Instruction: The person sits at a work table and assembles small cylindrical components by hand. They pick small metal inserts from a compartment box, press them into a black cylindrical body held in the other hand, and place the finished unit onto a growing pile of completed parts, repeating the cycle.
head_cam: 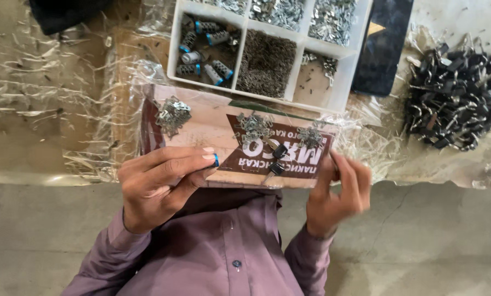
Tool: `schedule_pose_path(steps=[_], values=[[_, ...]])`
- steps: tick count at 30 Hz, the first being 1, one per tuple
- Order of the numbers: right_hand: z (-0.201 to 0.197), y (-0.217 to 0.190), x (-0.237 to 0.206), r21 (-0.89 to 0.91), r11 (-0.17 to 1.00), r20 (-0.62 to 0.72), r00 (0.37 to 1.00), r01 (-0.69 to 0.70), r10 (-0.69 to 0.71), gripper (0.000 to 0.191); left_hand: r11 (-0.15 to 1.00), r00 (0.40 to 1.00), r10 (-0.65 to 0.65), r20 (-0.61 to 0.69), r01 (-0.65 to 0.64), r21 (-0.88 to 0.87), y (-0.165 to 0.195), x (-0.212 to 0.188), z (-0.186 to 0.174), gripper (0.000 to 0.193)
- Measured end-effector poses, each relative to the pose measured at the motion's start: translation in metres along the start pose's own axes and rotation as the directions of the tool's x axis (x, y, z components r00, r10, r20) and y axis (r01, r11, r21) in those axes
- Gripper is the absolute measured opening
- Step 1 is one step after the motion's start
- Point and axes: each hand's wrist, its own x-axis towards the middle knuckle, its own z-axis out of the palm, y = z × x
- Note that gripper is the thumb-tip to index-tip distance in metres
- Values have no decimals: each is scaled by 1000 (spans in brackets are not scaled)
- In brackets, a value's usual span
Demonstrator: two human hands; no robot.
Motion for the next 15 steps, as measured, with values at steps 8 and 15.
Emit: schedule_pose_path(steps=[8,15], values=[[26,-85,-25,356,874,440,765,332,-470,32,990,982,-126,-143,133,38,-5,-3,-20,24],[56,-130,-2,269,880,568,673,392,-474,62,983,937,-47,-346,105,151,-6,-18,-66,24]])
